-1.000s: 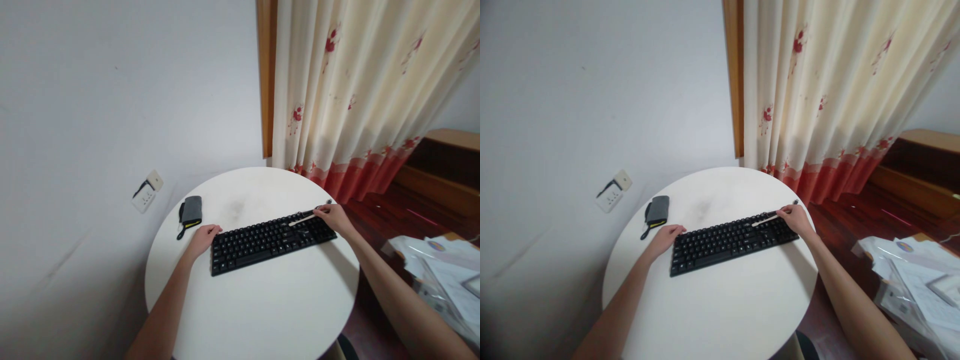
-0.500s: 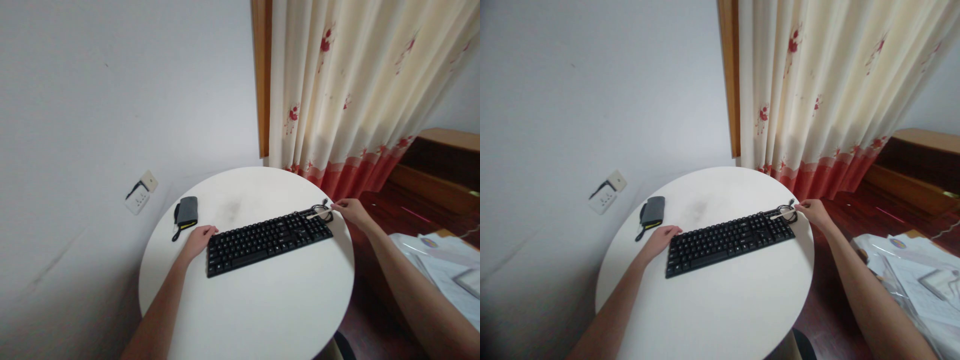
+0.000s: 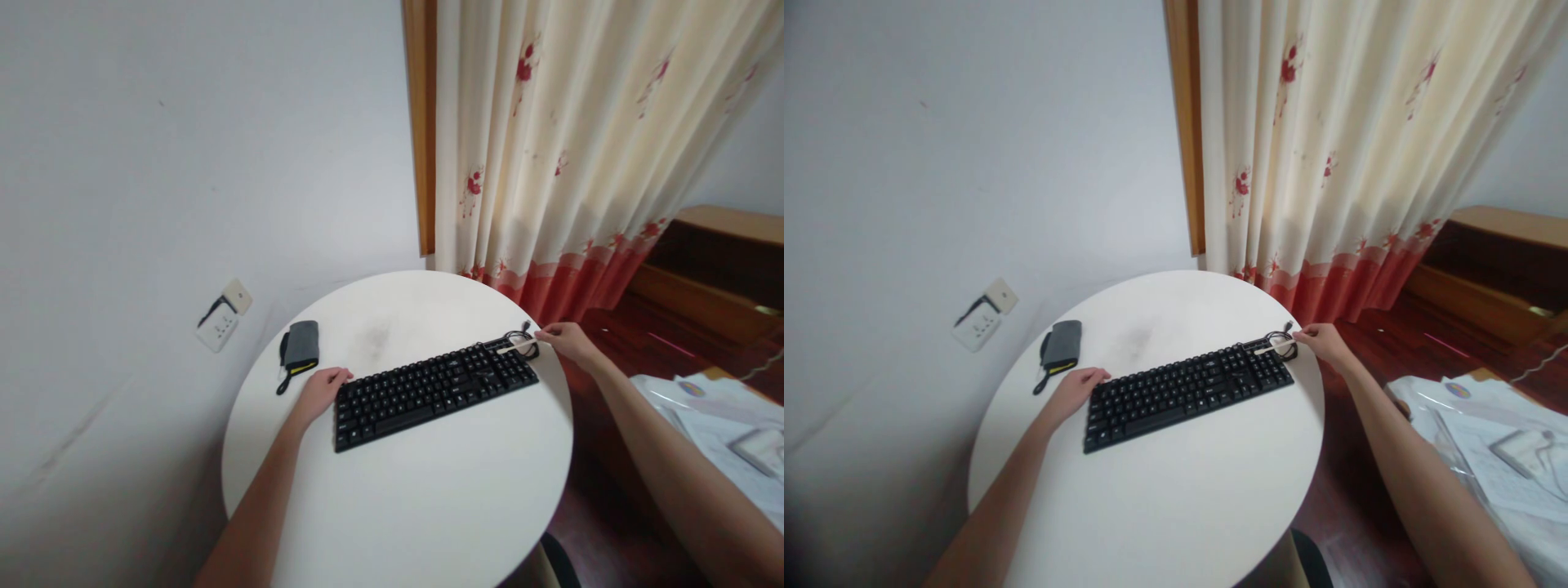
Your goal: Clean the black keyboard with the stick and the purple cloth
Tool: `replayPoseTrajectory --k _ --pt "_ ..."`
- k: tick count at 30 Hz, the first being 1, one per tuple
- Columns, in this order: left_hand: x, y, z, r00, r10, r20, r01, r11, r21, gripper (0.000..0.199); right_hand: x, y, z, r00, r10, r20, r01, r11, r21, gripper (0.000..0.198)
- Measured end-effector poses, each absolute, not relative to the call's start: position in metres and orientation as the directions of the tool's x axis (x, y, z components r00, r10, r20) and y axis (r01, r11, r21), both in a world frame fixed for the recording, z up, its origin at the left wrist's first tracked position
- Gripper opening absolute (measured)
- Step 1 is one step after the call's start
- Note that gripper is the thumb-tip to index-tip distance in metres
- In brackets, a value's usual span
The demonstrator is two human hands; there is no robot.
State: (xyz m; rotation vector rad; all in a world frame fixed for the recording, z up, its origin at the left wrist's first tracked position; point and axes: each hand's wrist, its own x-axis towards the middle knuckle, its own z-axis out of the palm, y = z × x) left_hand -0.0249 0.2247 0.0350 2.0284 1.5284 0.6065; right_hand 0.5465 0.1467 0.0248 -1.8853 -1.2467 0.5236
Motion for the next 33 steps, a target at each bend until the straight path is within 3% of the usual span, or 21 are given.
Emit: replayPoseTrajectory --k 7,15,26,33 --pt "-0.023 0.223 0.039 0.248 0.968 0.028 0.739 -0.208 0.641 0.046 0.569 0.141 0.026 0.487 0.874 0.003 0.527 -0.291 -0.799 0.050" --pt "-0.025 0.225 0.034 0.246 0.969 0.034 0.731 -0.209 0.649 0.046 0.568 0.142 0.027 0.487 0.873 -0.027 0.492 -0.299 -0.817 0.049" --pt "-0.025 0.225 0.033 0.252 0.967 0.045 0.735 -0.221 0.641 0.045 0.516 0.147 0.029 0.385 0.918 0.091 0.586 -0.167 -0.793 0.056" --pt "-0.024 0.223 0.035 0.260 0.965 0.041 0.733 -0.225 0.643 0.046 0.465 0.147 0.036 0.304 0.941 0.146 0.730 -0.132 -0.670 0.043"
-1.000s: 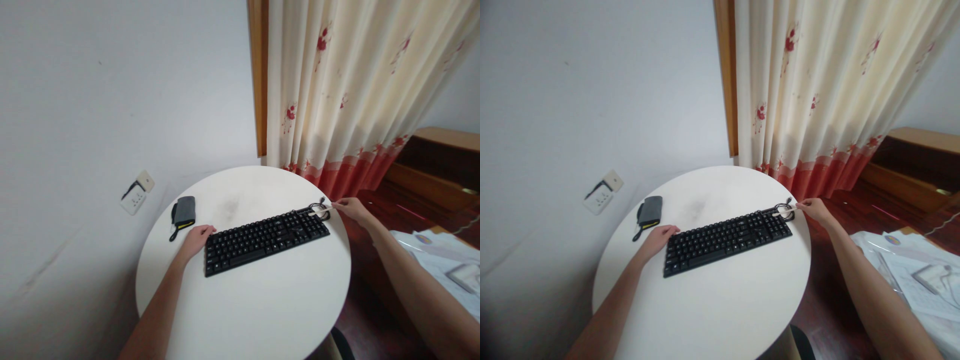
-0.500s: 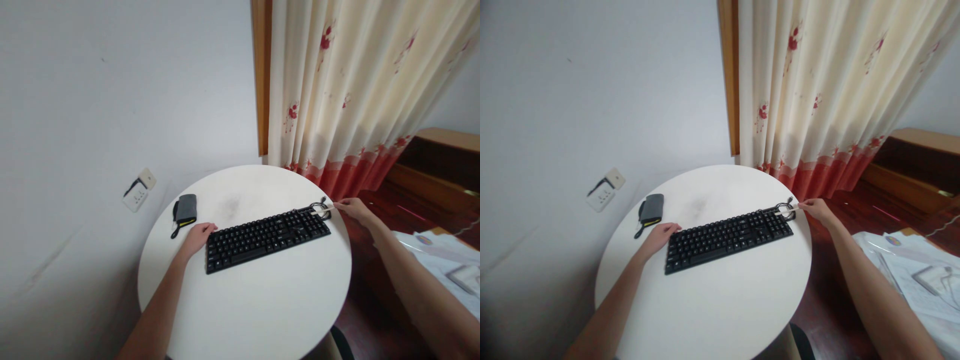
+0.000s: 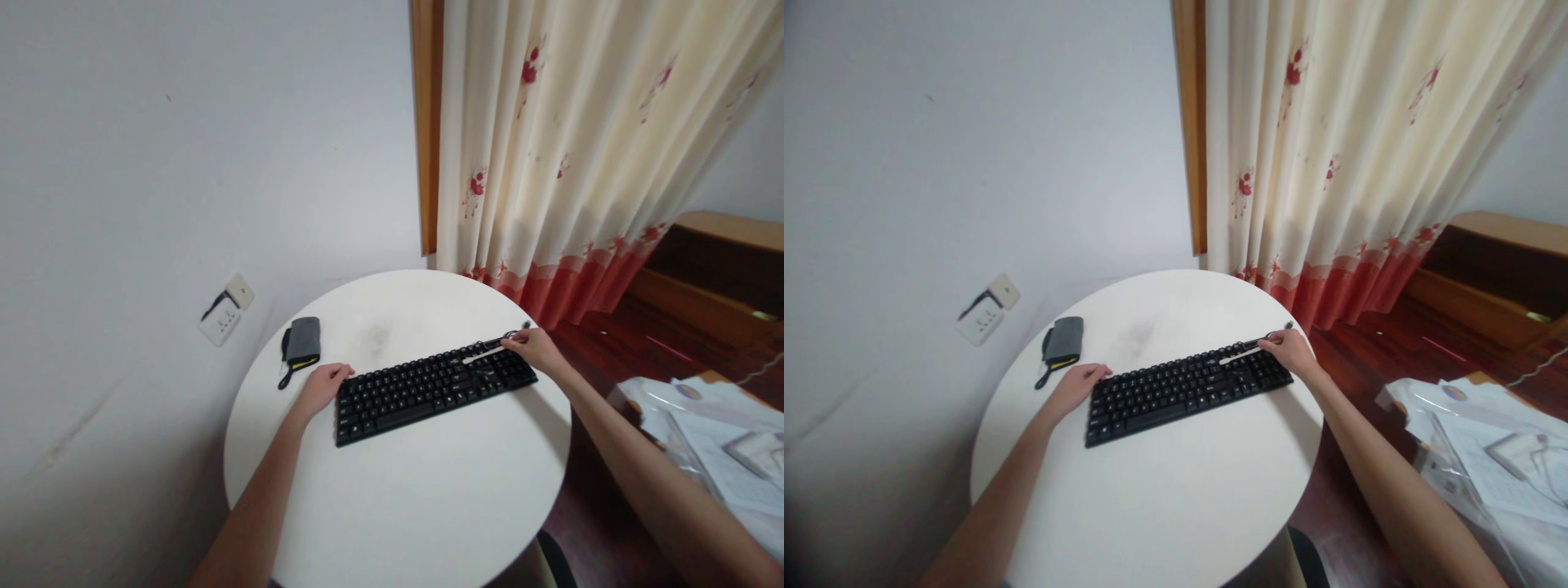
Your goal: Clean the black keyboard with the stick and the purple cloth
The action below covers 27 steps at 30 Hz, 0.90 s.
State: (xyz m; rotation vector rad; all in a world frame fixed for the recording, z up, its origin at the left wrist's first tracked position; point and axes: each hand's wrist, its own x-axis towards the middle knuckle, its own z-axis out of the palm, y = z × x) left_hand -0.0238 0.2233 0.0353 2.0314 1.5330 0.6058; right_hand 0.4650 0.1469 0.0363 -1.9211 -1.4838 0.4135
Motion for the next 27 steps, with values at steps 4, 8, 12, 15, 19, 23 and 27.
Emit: replayPoseTrajectory --k 4,8,12,15,19,23,27 --pt "-0.023 0.223 0.037 0.249 0.967 0.047 0.730 -0.219 0.647 0.046 0.448 0.144 0.041 0.264 0.951 0.162 0.791 -0.117 -0.601 0.040" --pt "-0.023 0.222 0.038 0.254 0.966 0.046 0.727 -0.222 0.650 0.046 0.458 0.146 0.039 0.278 0.949 0.153 0.791 -0.136 -0.597 0.041" --pt "-0.022 0.221 0.038 0.258 0.964 0.058 0.736 -0.235 0.635 0.046 0.489 0.150 0.031 0.326 0.937 0.122 0.754 -0.180 -0.631 0.046" --pt "-0.022 0.220 0.038 0.259 0.964 0.053 0.738 -0.233 0.634 0.046 0.514 0.150 0.026 0.367 0.921 0.127 0.738 -0.206 -0.642 0.049" --pt "-0.023 0.221 0.036 0.254 0.966 0.040 0.740 -0.221 0.636 0.046 0.541 0.150 0.025 0.439 0.888 0.134 0.701 -0.246 -0.669 0.050" --pt "-0.024 0.222 0.035 0.256 0.966 0.035 0.733 -0.217 0.644 0.047 0.560 0.147 0.024 0.501 0.856 0.129 0.668 -0.288 -0.686 0.049" --pt "-0.025 0.224 0.034 0.257 0.966 0.039 0.729 -0.220 0.649 0.046 0.568 0.143 0.024 0.537 0.830 0.151 0.652 -0.295 -0.698 0.045"
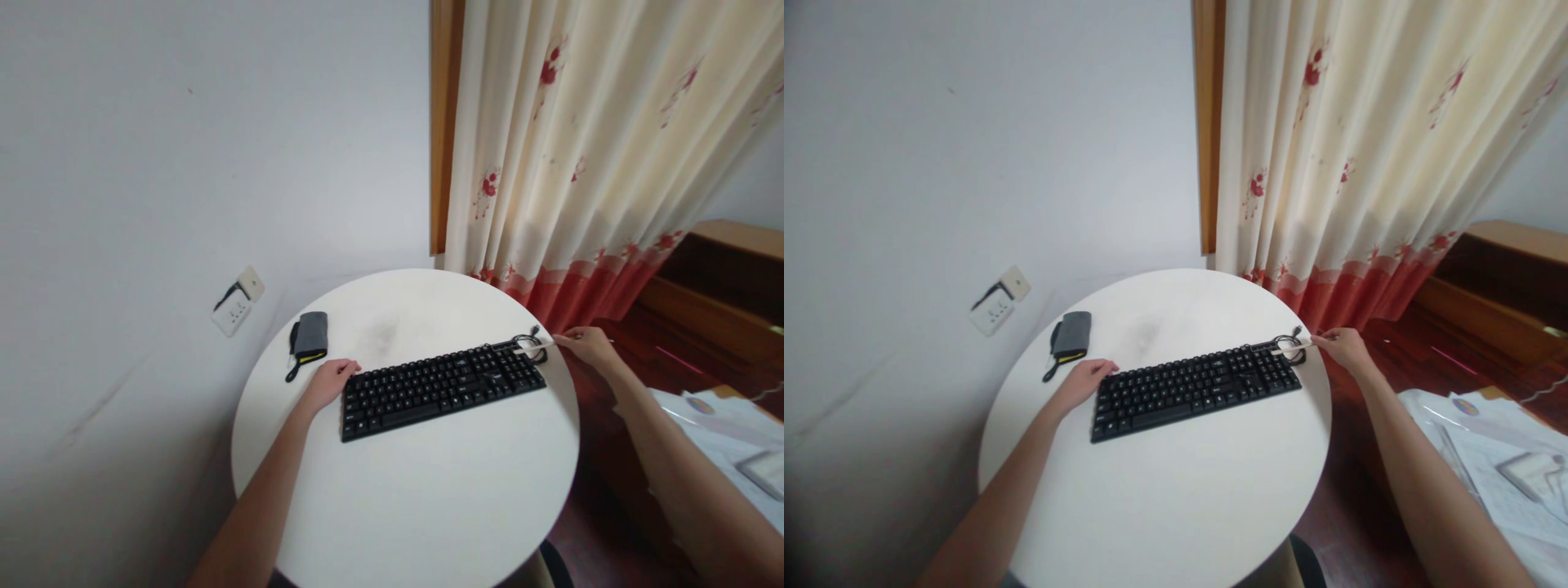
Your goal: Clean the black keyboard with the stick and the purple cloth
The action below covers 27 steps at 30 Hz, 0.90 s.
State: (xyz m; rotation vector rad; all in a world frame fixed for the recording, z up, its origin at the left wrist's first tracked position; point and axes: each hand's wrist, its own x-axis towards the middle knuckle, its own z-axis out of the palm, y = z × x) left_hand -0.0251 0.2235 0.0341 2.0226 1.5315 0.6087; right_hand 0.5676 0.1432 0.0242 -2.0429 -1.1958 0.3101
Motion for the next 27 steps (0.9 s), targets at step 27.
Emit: replayPoseTrajectory --k 27 --pt "-0.024 0.223 0.034 0.258 0.965 0.053 0.734 -0.231 0.639 0.046 0.377 0.140 0.061 0.282 0.953 0.112 0.864 -0.201 -0.462 0.044"
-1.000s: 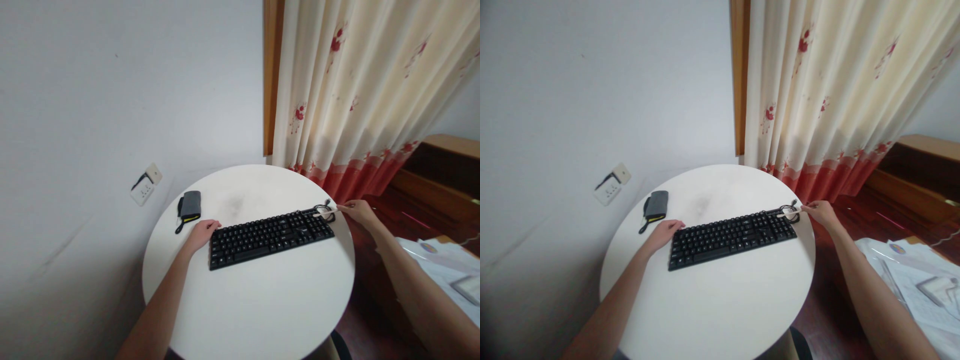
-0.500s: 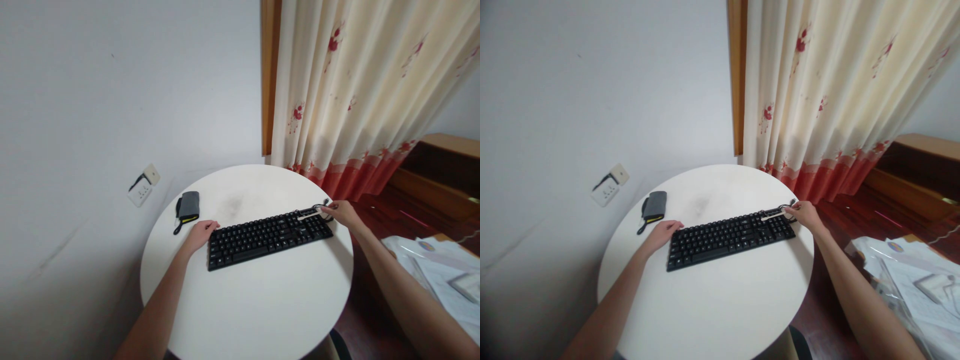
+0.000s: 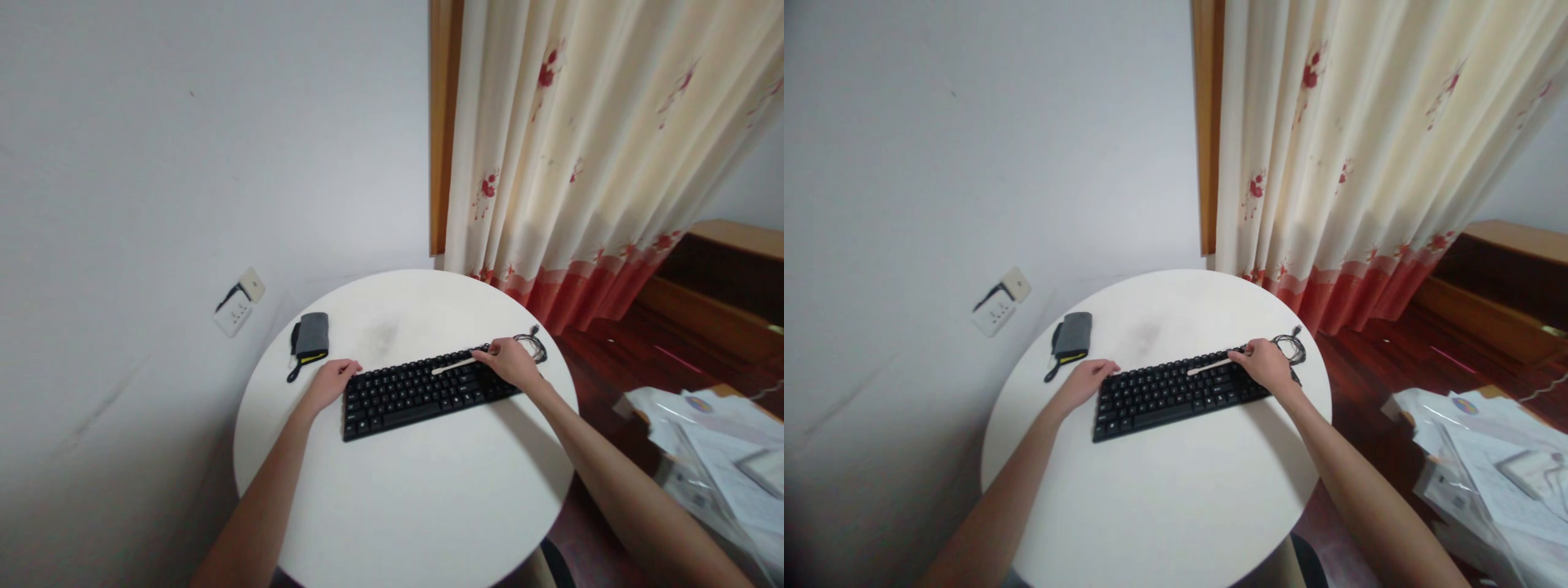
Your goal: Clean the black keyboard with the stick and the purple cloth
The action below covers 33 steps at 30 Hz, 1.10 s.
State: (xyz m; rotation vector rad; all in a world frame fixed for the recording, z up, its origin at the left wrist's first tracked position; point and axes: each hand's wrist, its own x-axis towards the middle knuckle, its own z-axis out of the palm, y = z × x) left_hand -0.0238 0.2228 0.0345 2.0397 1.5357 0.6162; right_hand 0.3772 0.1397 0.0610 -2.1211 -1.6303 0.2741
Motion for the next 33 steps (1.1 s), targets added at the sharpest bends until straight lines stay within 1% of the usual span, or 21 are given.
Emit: replayPoseTrajectory --k 5,9,15,25,28,33 --pt "-0.024 0.223 0.035 0.261 0.964 0.053 0.731 -0.233 0.642 0.045 0.338 0.141 0.065 0.211 0.970 0.116 0.862 -0.129 -0.491 0.044" --pt "-0.023 0.221 0.037 0.260 0.964 0.060 0.723 -0.236 0.649 0.044 0.307 0.144 0.068 0.130 0.983 0.126 0.877 -0.055 -0.478 0.045" --pt "-0.022 0.220 0.037 0.261 0.964 0.055 0.714 -0.231 0.661 0.045 0.261 0.149 0.071 0.043 0.994 0.099 0.890 0.007 -0.456 0.048" --pt "-0.023 0.221 0.033 0.252 0.967 0.044 0.723 -0.218 0.656 0.043 0.213 0.152 0.076 0.022 0.998 0.064 0.872 0.012 -0.489 0.041" --pt "-0.023 0.220 0.034 0.251 0.967 0.043 0.725 -0.217 0.654 0.043 0.219 0.150 0.075 0.021 0.998 0.060 0.870 0.011 -0.492 0.041" --pt "-0.022 0.220 0.035 0.250 0.967 0.049 0.724 -0.220 0.653 0.044 0.260 0.149 0.075 0.098 0.994 0.045 0.874 -0.064 -0.482 0.042"
